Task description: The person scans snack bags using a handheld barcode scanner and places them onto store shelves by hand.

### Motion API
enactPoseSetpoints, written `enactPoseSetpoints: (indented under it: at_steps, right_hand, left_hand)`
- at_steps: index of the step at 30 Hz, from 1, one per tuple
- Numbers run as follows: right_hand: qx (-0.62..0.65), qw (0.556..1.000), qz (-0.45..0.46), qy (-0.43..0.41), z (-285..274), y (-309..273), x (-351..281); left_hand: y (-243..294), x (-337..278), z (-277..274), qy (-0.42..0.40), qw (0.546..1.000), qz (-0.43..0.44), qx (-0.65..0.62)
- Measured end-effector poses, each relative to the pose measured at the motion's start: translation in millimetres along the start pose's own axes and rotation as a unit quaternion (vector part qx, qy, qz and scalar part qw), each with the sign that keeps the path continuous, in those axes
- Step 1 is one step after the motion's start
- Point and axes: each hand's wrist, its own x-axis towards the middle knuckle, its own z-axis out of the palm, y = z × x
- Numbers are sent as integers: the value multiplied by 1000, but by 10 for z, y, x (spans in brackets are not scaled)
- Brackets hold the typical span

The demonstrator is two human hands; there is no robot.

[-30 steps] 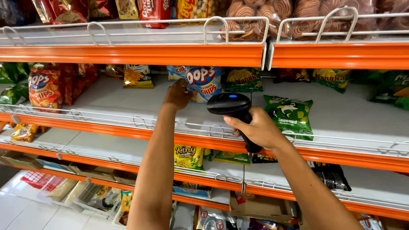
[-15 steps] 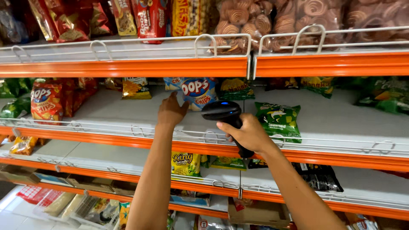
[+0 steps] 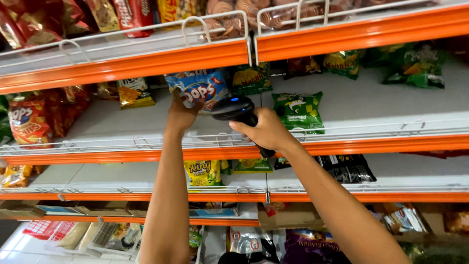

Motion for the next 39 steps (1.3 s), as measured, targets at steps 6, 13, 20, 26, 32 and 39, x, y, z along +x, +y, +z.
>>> enactPoseSetpoints:
  at_steps: [6, 13, 20, 26, 32, 39]
  right_hand:
    - [70, 997, -7, -14, 1, -19, 13]
    - [136, 986, 96, -29, -27, -10, 125]
    - [131, 985, 107, -29, -6, -9, 144]
    - [117, 987, 107, -23, 5, -19, 137]
    - [112, 989, 96, -19, 8, 11, 134]
    - [100, 993, 60, -11, 6, -27, 96]
  left_hand:
    - [-56, 141, 62, -73, 986, -134, -68]
    - [-343, 250, 213, -33, 998, -33, 47]
    - [-343, 250, 262, -64, 995, -66, 36]
    - [45, 121, 28, -60, 988, -118, 79]
    - [415, -67, -140, 45, 990, -58, 119]
    - [481, -294, -182, 234, 968, 49, 78]
